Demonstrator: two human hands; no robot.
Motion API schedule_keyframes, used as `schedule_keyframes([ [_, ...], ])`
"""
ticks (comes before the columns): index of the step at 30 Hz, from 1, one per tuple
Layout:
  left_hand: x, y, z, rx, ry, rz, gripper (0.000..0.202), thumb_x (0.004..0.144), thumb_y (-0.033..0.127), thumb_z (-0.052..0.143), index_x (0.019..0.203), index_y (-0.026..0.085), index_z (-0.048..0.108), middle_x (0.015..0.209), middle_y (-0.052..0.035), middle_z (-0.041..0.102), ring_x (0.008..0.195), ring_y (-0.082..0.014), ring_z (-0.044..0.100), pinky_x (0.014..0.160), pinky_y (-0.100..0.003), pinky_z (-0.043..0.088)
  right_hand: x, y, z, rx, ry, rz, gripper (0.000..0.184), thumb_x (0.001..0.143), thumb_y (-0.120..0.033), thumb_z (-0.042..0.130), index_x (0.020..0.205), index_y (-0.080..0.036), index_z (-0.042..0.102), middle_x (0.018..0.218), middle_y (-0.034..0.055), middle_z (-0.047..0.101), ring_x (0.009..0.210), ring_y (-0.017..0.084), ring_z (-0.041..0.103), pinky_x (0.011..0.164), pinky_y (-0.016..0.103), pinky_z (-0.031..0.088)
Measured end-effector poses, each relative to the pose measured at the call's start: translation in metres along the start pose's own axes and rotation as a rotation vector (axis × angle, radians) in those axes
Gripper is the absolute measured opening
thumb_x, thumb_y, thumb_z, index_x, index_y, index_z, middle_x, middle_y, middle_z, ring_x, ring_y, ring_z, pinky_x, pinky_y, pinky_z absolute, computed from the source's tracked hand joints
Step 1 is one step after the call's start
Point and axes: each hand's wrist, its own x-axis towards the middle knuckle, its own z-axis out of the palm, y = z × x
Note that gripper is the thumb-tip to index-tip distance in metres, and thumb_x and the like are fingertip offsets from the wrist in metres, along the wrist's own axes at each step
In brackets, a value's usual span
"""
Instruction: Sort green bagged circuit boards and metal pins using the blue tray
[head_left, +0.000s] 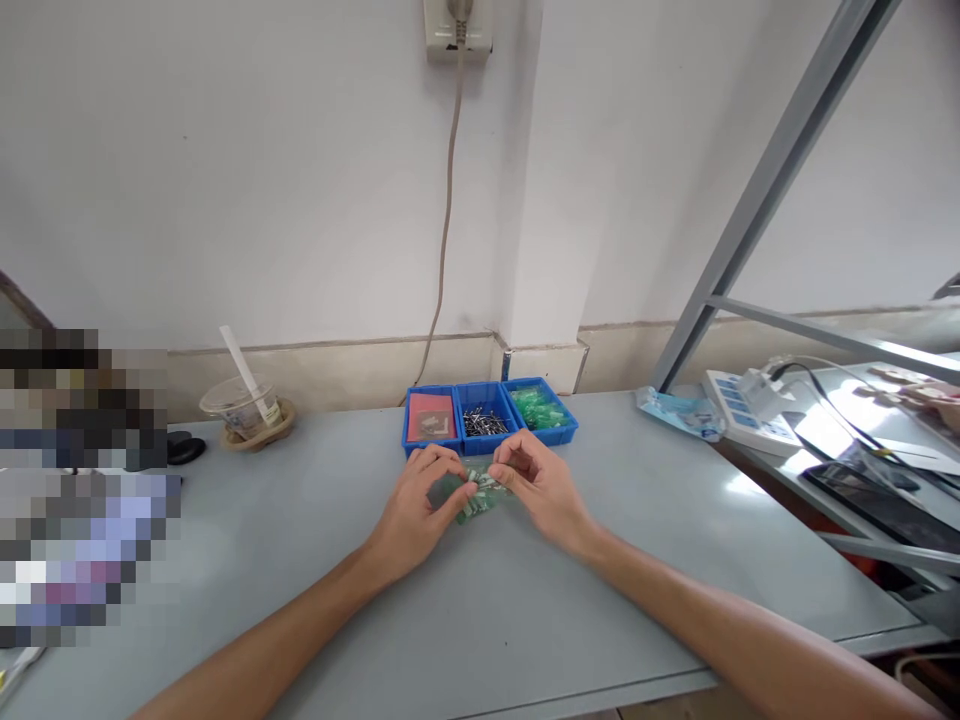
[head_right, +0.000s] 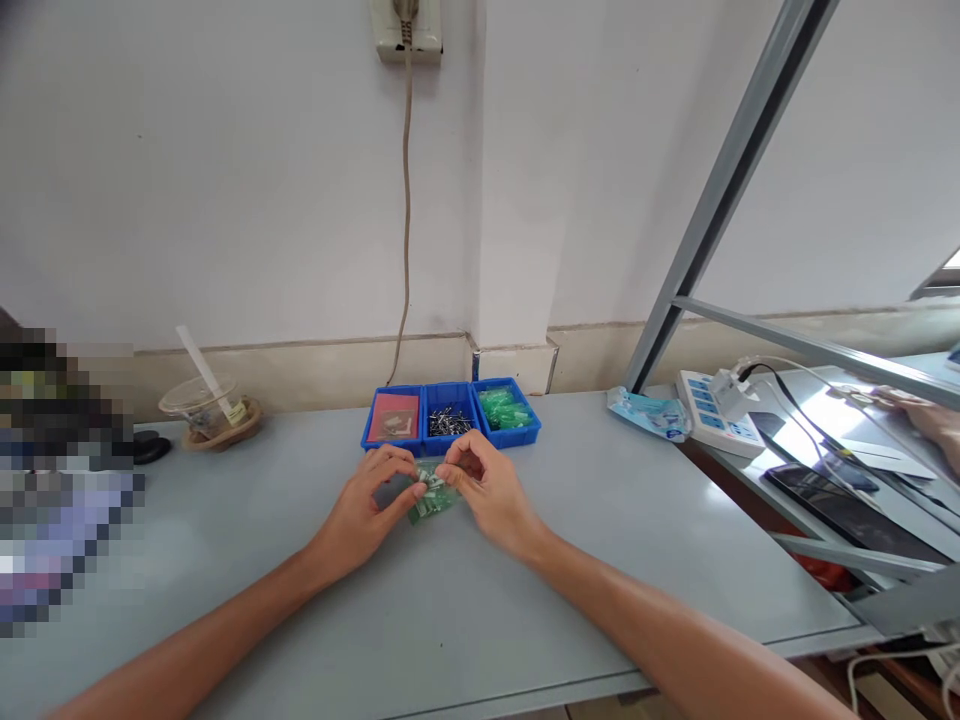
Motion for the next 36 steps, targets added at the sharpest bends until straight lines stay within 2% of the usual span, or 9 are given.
schedule_keyframes([
  [3,-0.0006,0.0015,0.0000,-0.015,0.001,-0.068,0.022,0.105,0.040,0.054,0.094,0.022,0.061,0.095,-0.0032,0.063,0.089,-0.0198,0.054,0.079,-0.031,0.044,0.0005,0.0025,0.0004,-0.012,-0.035,0.004,0.028,0.094,-0.044,0.073,0.091,-0.024,0.054,0.088,-0.0016,0.055,0.078,0.016,0.050,0.070,0.028,0.042],
  [6,-0.0015,0.0033,-0.0005,-0.043,-0.004,-0.143,0.024,0.107,0.042,0.049,0.098,0.022,0.058,0.091,-0.0022,0.061,0.083,-0.0187,0.051,0.070,-0.029,0.042,0.0002,0.0047,-0.0002,-0.133,-0.095,0.002,0.022,0.097,-0.043,0.068,0.096,-0.024,0.058,0.088,-0.0019,0.055,0.080,0.016,0.051,0.070,0.028,0.040],
  [11,-0.0026,0.0034,-0.0009,-0.045,0.003,-0.135,0.024,0.109,0.042,0.046,0.101,0.022,0.058,0.094,-0.0022,0.061,0.085,-0.0182,0.051,0.074,-0.030,0.043,0.0001,0.0056,-0.0013,-0.294,-0.169,-0.005,0.033,0.102,-0.043,0.059,0.080,-0.022,0.049,0.077,-0.0039,0.049,0.071,0.014,0.044,0.062,0.028,0.032],
  [15,-0.0019,0.0035,-0.0006,-0.055,-0.007,-0.136,0.025,0.108,0.045,0.048,0.103,0.023,0.060,0.096,-0.0029,0.062,0.086,-0.0186,0.052,0.069,-0.029,0.042,-0.0002,0.0061,-0.0013,-0.339,-0.146,-0.052,0.030,0.104,-0.039,0.055,0.080,-0.022,0.047,0.078,-0.0031,0.050,0.072,0.015,0.044,0.060,0.028,0.030],
  [19,-0.0008,0.0026,-0.0003,-0.052,-0.029,-0.120,0.023,0.106,0.045,0.053,0.110,0.024,0.062,0.102,-0.0030,0.064,0.089,-0.0186,0.053,0.074,-0.030,0.044,-0.0017,0.0065,-0.0013,-0.322,-0.133,-0.085,0.030,0.104,-0.037,0.054,0.079,-0.022,0.045,0.077,-0.0030,0.047,0.071,0.015,0.043,0.060,0.028,0.031],
  [21,-0.0006,0.0012,0.0001,-0.047,-0.039,-0.129,0.021,0.105,0.044,0.054,0.108,0.024,0.062,0.101,-0.0028,0.064,0.088,-0.0184,0.053,0.074,-0.029,0.044,-0.0022,0.0061,-0.0010,-0.306,-0.133,-0.069,0.027,0.104,-0.038,0.056,0.082,-0.023,0.049,0.078,-0.0028,0.049,0.072,0.015,0.044,0.061,0.028,0.034],
  [26,-0.0012,-0.0026,0.0010,-0.040,-0.031,-0.123,0.020,0.105,0.042,0.054,0.100,0.023,0.059,0.095,-0.0023,0.061,0.085,-0.0181,0.053,0.073,-0.029,0.044,-0.0007,0.0036,-0.0012,-0.273,-0.113,-0.058,0.016,0.102,-0.040,0.061,0.107,-0.026,0.063,0.093,-0.0002,0.061,0.079,0.016,0.053,0.066,0.029,0.041],
  [32,-0.0018,-0.0033,0.0007,-0.029,-0.057,-0.106,0.016,0.103,0.038,0.059,0.096,0.023,0.060,0.094,-0.0014,0.062,0.087,-0.0184,0.053,0.075,-0.029,0.045,0.0017,0.0027,-0.0036,-0.290,-0.130,-0.119,0.011,0.101,-0.037,0.063,0.104,-0.027,0.067,0.101,0.0017,0.065,0.086,0.018,0.057,0.071,0.030,0.043],
  [36,-0.0014,-0.0020,0.0005,-0.027,-0.032,-0.118,0.015,0.102,0.040,0.062,0.103,0.025,0.063,0.099,-0.0015,0.065,0.089,-0.0189,0.054,0.078,-0.031,0.045,0.0010,0.0035,-0.0029,-0.302,-0.092,-0.102,0.014,0.103,-0.038,0.060,0.099,-0.026,0.066,0.095,0.0016,0.064,0.086,0.019,0.057,0.066,0.030,0.041],
])
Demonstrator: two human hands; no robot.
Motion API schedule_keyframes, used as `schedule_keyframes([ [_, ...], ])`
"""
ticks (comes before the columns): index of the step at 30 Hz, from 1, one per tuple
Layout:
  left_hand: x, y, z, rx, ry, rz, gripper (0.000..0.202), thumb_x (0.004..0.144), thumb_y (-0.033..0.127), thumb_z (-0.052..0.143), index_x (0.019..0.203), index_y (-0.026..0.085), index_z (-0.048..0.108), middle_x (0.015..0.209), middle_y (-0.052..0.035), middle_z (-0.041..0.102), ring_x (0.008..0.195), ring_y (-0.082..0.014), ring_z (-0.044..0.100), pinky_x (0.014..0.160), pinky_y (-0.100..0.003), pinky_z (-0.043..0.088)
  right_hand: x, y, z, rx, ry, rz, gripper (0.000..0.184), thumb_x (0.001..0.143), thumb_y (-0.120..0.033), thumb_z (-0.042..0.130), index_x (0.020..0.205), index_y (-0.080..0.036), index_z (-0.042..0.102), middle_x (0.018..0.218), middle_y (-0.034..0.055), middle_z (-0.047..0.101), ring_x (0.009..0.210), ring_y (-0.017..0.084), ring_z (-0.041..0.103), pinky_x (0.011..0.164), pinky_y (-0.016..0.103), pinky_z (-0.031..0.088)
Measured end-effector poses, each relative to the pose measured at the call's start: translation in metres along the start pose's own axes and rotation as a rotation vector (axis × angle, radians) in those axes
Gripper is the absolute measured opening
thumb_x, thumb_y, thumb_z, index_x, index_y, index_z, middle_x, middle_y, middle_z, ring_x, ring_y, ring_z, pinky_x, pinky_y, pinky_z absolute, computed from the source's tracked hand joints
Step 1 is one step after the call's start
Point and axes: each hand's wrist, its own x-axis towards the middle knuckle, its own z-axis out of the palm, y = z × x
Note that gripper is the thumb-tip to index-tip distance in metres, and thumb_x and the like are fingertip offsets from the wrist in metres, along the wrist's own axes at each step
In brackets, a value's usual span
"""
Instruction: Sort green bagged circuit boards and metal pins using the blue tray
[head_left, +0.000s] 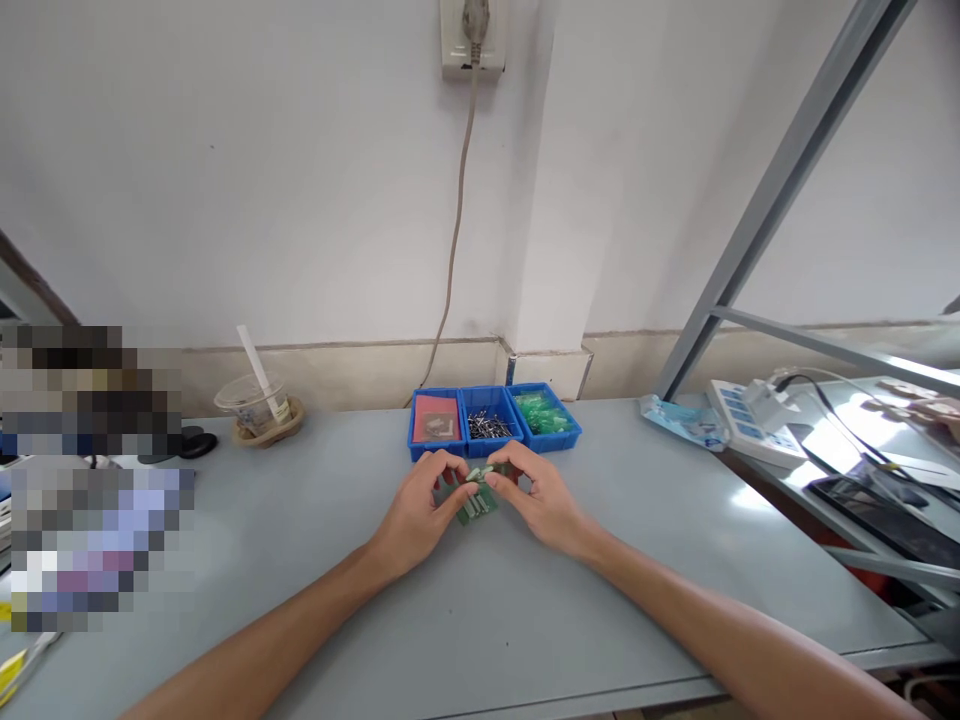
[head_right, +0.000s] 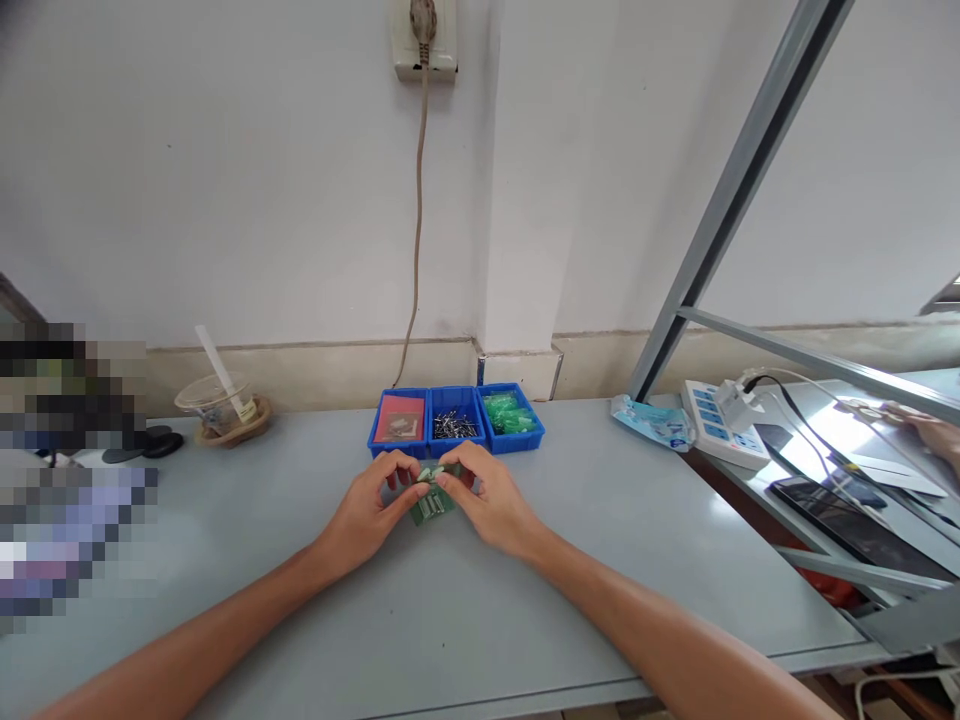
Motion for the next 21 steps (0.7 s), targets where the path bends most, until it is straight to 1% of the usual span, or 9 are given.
schedule_keyframes([
  [2,0.000,0.001,0.000,-0.001,-0.016,0.026,0.017,0.103,0.041,0.060,0.106,0.025,0.064,0.101,-0.0023,0.065,0.092,-0.0197,0.054,0.081,-0.032,0.045,0.000,0.000,0.001,0.005,0.011,0.003,0.016,0.103,-0.039,0.058,0.098,-0.025,0.064,0.094,0.0016,0.063,0.084,0.018,0.056,0.065,0.029,0.040],
  [4,0.001,0.001,0.000,0.003,-0.047,0.058,0.020,0.105,0.042,0.057,0.104,0.024,0.065,0.100,-0.0031,0.065,0.093,-0.0203,0.054,0.083,-0.033,0.045,0.000,0.000,0.002,0.017,0.002,-0.003,0.019,0.104,-0.039,0.056,0.096,-0.024,0.062,0.093,0.0014,0.061,0.083,0.018,0.054,0.066,0.029,0.040],
  [6,0.002,0.000,0.000,0.001,-0.060,0.068,0.023,0.106,0.043,0.054,0.099,0.023,0.064,0.098,-0.0037,0.064,0.092,-0.0206,0.054,0.082,-0.033,0.045,0.000,0.001,0.002,0.039,-0.022,0.012,0.019,0.105,-0.041,0.055,0.098,-0.024,0.061,0.092,0.0008,0.060,0.082,0.017,0.054,0.068,0.029,0.041],
  [9,0.002,-0.001,0.000,-0.016,-0.041,0.043,0.025,0.107,0.044,0.052,0.099,0.022,0.061,0.098,-0.0041,0.062,0.089,-0.0203,0.053,0.078,-0.032,0.045,0.000,0.003,0.001,0.048,-0.049,0.049,0.021,0.103,-0.044,0.058,0.103,-0.024,0.060,0.093,0.0006,0.062,0.082,0.018,0.054,0.069,0.029,0.042],
  [12,0.002,-0.001,0.000,-0.013,-0.025,0.038,0.026,0.108,0.044,0.050,0.099,0.022,0.060,0.097,-0.0040,0.061,0.088,-0.0201,0.053,0.077,-0.031,0.044,0.001,0.006,0.000,0.007,-0.076,0.049,0.025,0.103,-0.047,0.058,0.096,-0.022,0.060,0.089,0.0005,0.061,0.081,0.018,0.054,0.069,0.029,0.041],
  [16,0.001,-0.001,0.001,0.022,-0.026,0.053,0.029,0.109,0.044,0.046,0.094,0.022,0.057,0.091,-0.0032,0.059,0.087,-0.0205,0.052,0.077,-0.031,0.043,0.002,0.010,0.000,-0.062,-0.093,0.032,0.038,0.104,-0.053,0.053,0.083,-0.022,0.051,0.078,-0.0020,0.052,0.073,0.016,0.046,0.065,0.029,0.036],
  [18,0.000,-0.001,0.002,0.041,-0.033,0.059,0.030,0.110,0.043,0.043,0.093,0.022,0.056,0.090,-0.0027,0.058,0.086,-0.0203,0.052,0.078,-0.032,0.042,0.002,0.011,0.002,-0.086,-0.106,0.023,0.041,0.105,-0.055,0.050,0.080,-0.022,0.045,0.076,-0.0029,0.047,0.071,0.016,0.043,0.064,0.029,0.033],
  [21,-0.001,0.000,0.002,0.043,-0.046,0.055,0.030,0.111,0.042,0.041,0.094,0.022,0.055,0.091,-0.0025,0.057,0.086,-0.0199,0.051,0.079,-0.032,0.042,0.001,0.010,0.003,-0.078,-0.124,0.027,0.041,0.107,-0.053,0.047,0.080,-0.023,0.041,0.075,-0.0039,0.043,0.069,0.015,0.039,0.063,0.029,0.031],
])
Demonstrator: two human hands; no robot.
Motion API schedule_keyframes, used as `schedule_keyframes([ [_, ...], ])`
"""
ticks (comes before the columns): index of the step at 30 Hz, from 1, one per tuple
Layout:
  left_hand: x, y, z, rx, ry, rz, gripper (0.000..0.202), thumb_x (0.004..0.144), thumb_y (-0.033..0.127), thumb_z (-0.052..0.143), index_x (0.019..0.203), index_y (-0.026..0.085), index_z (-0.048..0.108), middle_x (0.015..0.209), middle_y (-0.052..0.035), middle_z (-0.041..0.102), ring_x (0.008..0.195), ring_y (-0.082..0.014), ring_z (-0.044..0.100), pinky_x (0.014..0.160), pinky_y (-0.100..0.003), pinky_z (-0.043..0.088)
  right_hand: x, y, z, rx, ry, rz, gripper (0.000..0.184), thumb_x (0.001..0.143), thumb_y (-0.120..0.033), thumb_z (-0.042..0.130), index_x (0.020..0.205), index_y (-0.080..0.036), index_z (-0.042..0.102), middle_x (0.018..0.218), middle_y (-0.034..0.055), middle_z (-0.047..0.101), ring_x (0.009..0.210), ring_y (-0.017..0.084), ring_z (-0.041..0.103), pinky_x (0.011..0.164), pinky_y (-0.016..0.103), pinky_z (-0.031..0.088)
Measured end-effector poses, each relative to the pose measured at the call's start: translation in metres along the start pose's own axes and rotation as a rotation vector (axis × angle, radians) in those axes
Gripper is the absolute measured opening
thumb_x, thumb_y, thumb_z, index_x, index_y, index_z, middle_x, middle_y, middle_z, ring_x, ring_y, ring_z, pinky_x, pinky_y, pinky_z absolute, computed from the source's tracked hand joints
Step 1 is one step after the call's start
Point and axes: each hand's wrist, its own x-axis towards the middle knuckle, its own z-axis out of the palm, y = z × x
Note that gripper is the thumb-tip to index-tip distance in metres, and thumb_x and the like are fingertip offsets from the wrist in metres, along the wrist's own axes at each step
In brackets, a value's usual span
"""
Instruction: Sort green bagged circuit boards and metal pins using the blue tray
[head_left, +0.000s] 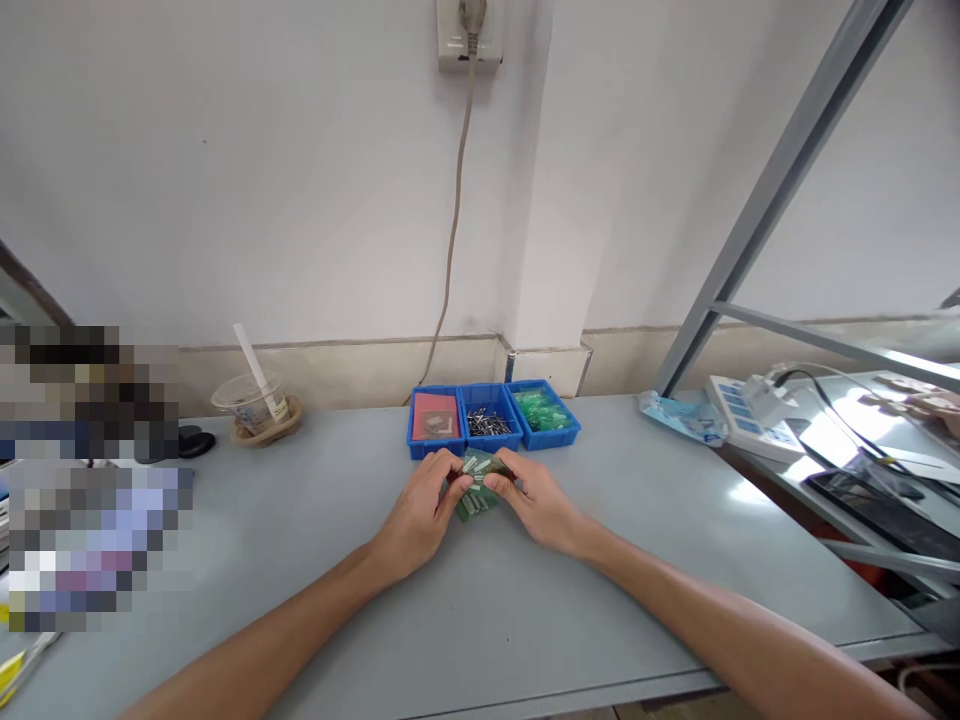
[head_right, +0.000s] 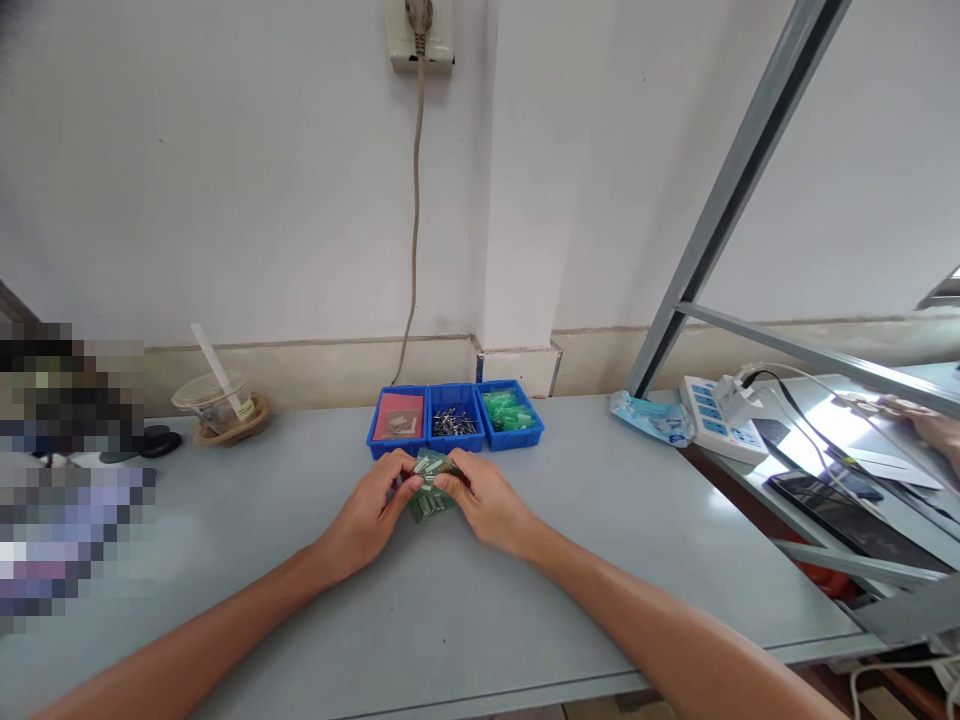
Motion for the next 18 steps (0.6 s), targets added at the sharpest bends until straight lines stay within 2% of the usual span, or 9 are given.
schedule_keyframes([
  [3,-0.0003,0.0014,-0.0003,-0.029,0.003,0.003,0.028,0.111,0.041,0.041,0.097,0.022,0.054,0.094,-0.0027,0.056,0.088,-0.0198,0.051,0.081,-0.032,0.042,-0.0007,-0.0019,0.0004,0.028,0.010,-0.005,0.039,0.107,-0.052,0.048,0.081,-0.023,0.041,0.077,-0.0039,0.043,0.071,0.015,0.039,0.063,0.028,0.031],
  [9,0.0008,0.0005,-0.0007,-0.064,0.016,-0.017,0.022,0.110,0.039,0.043,0.101,0.022,0.053,0.098,-0.0030,0.057,0.091,-0.0196,0.052,0.082,-0.032,0.043,-0.0009,-0.0045,-0.0001,0.141,0.007,0.017,0.023,0.103,-0.046,0.058,0.100,-0.023,0.055,0.093,-0.0005,0.056,0.080,0.016,0.049,0.070,0.028,0.040],
  [12,0.0009,0.0001,-0.0009,-0.065,0.014,-0.024,0.026,0.111,0.041,0.041,0.100,0.022,0.054,0.096,-0.0026,0.057,0.089,-0.0195,0.052,0.082,-0.032,0.043,-0.0009,-0.0053,-0.0007,0.122,0.021,0.013,0.025,0.101,-0.046,0.060,0.094,-0.023,0.055,0.089,-0.0008,0.055,0.078,0.016,0.048,0.068,0.028,0.039],
  [15,0.0005,0.0003,-0.0013,-0.051,0.008,-0.020,0.029,0.111,0.042,0.040,0.097,0.022,0.054,0.094,-0.0020,0.056,0.088,-0.0193,0.052,0.081,-0.032,0.043,-0.0014,-0.0063,-0.0004,0.096,0.043,0.014,0.033,0.103,-0.048,0.055,0.083,-0.023,0.049,0.080,-0.0022,0.049,0.073,0.016,0.044,0.063,0.028,0.036],
  [18,0.0004,-0.0005,-0.0011,-0.050,0.016,-0.033,0.028,0.110,0.044,0.041,0.097,0.022,0.054,0.093,-0.0022,0.057,0.086,-0.0197,0.052,0.080,-0.032,0.043,-0.0021,-0.0072,0.0005,0.103,0.056,0.021,0.034,0.104,-0.049,0.053,0.083,-0.023,0.049,0.079,-0.0018,0.048,0.073,0.016,0.044,0.062,0.028,0.036],
])
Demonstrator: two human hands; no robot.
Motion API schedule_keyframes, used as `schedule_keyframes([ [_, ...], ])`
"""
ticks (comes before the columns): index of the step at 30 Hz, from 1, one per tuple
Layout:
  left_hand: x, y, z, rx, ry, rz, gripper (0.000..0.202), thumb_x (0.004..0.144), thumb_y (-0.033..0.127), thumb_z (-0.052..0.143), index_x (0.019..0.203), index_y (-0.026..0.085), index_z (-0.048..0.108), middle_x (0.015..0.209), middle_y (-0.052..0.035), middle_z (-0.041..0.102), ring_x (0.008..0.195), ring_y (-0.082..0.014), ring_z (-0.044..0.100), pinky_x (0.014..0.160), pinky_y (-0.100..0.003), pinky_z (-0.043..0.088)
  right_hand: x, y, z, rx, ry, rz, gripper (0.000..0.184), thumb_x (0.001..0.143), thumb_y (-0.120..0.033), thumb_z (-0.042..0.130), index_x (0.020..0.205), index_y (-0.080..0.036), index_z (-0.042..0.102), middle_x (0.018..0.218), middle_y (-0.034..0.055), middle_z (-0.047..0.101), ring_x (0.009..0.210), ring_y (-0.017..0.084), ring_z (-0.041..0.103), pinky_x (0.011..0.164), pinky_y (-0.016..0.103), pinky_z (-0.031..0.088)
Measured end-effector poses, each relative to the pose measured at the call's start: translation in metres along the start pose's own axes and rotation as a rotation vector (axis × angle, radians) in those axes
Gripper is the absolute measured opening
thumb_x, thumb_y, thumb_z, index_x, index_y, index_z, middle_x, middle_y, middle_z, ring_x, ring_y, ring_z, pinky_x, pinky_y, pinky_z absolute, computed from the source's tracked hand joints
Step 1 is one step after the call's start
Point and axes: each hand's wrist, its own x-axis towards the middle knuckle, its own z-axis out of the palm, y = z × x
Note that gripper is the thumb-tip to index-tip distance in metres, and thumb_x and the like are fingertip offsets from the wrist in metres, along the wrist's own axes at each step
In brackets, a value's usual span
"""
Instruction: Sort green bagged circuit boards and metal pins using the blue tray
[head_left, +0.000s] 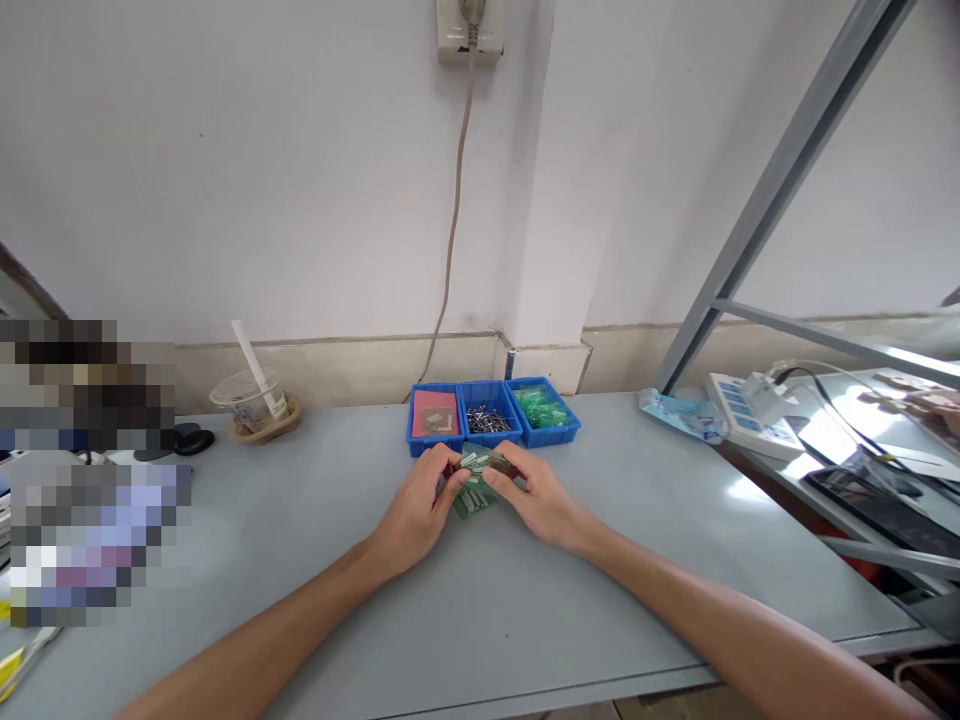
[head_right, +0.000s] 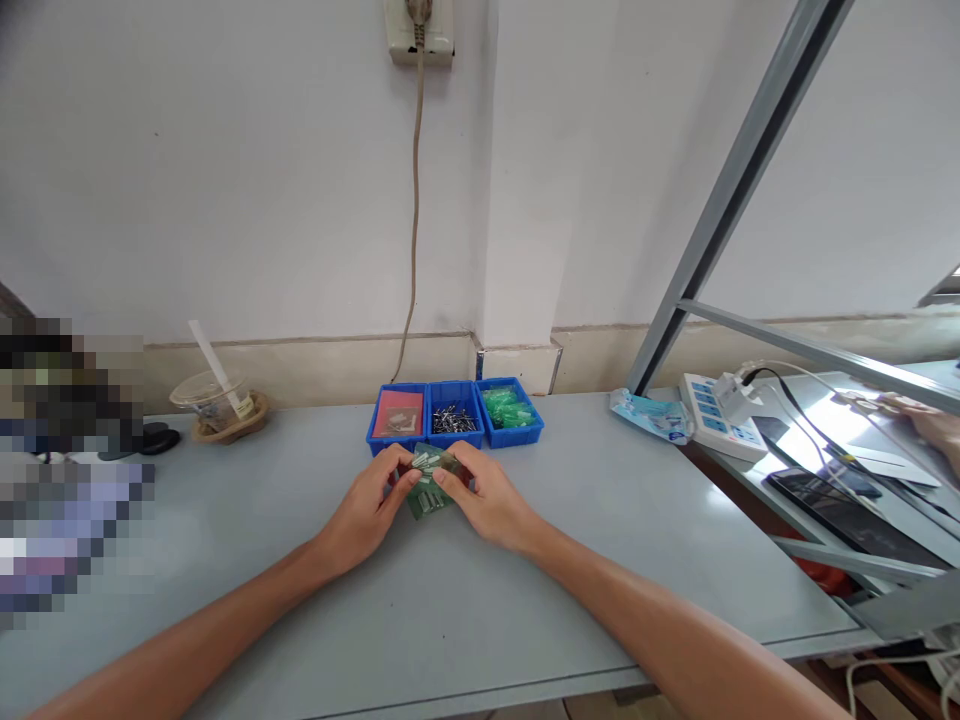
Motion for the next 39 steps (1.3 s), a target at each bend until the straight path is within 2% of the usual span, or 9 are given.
schedule_keyframes([
  [6,0.0002,-0.0024,0.0007,-0.001,0.001,-0.013,0.025,0.109,0.044,0.045,0.103,0.022,0.055,0.096,-0.0037,0.058,0.086,-0.0202,0.053,0.078,-0.033,0.044,0.0002,-0.0023,-0.0009,0.042,0.000,0.014,0.024,0.104,-0.047,0.054,0.100,-0.024,0.060,0.090,0.0008,0.058,0.079,0.018,0.051,0.066,0.029,0.040],
  [13,-0.0012,0.0036,-0.0020,0.007,-0.008,-0.030,0.024,0.107,0.046,0.050,0.109,0.023,0.058,0.100,-0.0037,0.061,0.090,-0.0204,0.054,0.074,-0.031,0.044,0.0015,-0.0041,-0.0039,0.053,0.025,0.012,0.030,0.102,-0.049,0.056,0.088,-0.023,0.056,0.085,0.0002,0.054,0.078,0.017,0.049,0.065,0.028,0.040],
  [19,-0.0007,0.0028,-0.0012,0.037,-0.013,0.010,0.025,0.107,0.045,0.050,0.107,0.023,0.061,0.100,-0.0041,0.062,0.091,-0.0211,0.055,0.079,-0.032,0.046,0.0010,-0.0036,-0.0034,0.037,-0.001,0.028,0.040,0.103,-0.054,0.054,0.079,-0.022,0.048,0.077,-0.0019,0.047,0.071,0.015,0.043,0.059,0.027,0.036],
  [24,-0.0020,-0.0036,0.0008,0.004,0.025,-0.020,0.029,0.107,0.043,0.051,0.129,0.026,0.057,0.112,-0.0057,0.064,0.093,-0.0205,0.057,0.080,-0.032,0.049,0.0015,-0.0011,-0.0019,0.013,0.016,0.035,0.031,0.103,-0.050,0.054,0.088,-0.023,0.054,0.081,-0.0014,0.052,0.074,0.016,0.047,0.062,0.028,0.037],
  [26,-0.0022,-0.0041,0.0016,-0.042,0.043,-0.041,0.035,0.107,0.042,0.052,0.139,0.028,0.050,0.112,-0.0055,0.064,0.091,-0.0200,0.058,0.077,-0.032,0.049,0.0020,0.0010,-0.0016,0.038,0.045,0.038,0.024,0.103,-0.048,0.055,0.102,-0.024,0.057,0.086,-0.0002,0.056,0.077,0.018,0.051,0.066,0.029,0.040],
  [30,-0.0026,-0.0009,0.0015,-0.101,0.095,-0.032,0.042,0.106,0.039,0.054,0.144,0.029,0.039,0.104,-0.0036,0.063,0.086,-0.0191,0.056,0.070,-0.030,0.048,0.0027,0.0042,-0.0014,0.167,0.120,0.008,0.022,0.102,-0.042,0.058,0.114,-0.027,0.049,0.088,-0.0005,0.059,0.080,0.018,0.054,0.072,0.030,0.044],
  [32,-0.0031,0.0007,0.0005,-0.095,0.092,-0.019,0.035,0.107,0.035,0.051,0.141,0.028,0.045,0.106,-0.0044,0.063,0.088,-0.0195,0.057,0.074,-0.031,0.049,0.0026,0.0044,-0.0019,0.181,0.120,0.001,0.020,0.102,-0.040,0.057,0.114,-0.027,0.049,0.088,-0.0006,0.060,0.080,0.019,0.055,0.072,0.031,0.044],
  [35,-0.0035,0.0011,-0.0011,-0.063,0.068,0.002,0.032,0.106,0.023,0.044,0.136,0.029,0.054,0.116,-0.0061,0.063,0.099,-0.0208,0.058,0.085,-0.034,0.050,0.0022,0.0037,-0.0032,0.105,0.089,0.012,0.012,0.103,-0.035,0.052,0.108,-0.027,0.059,0.094,0.0013,0.062,0.082,0.019,0.054,0.073,0.031,0.043],
  [39,-0.0018,0.0008,-0.0018,0.006,0.093,0.035,0.038,0.100,0.016,0.053,0.135,0.030,0.057,0.117,-0.0042,0.064,0.099,-0.0205,0.058,0.084,-0.032,0.049,0.0022,0.0032,-0.0044,0.085,0.048,0.026,0.024,0.095,-0.017,0.049,0.110,-0.027,0.064,0.092,-0.0001,0.059,0.080,0.018,0.052,0.072,0.030,0.041],
])
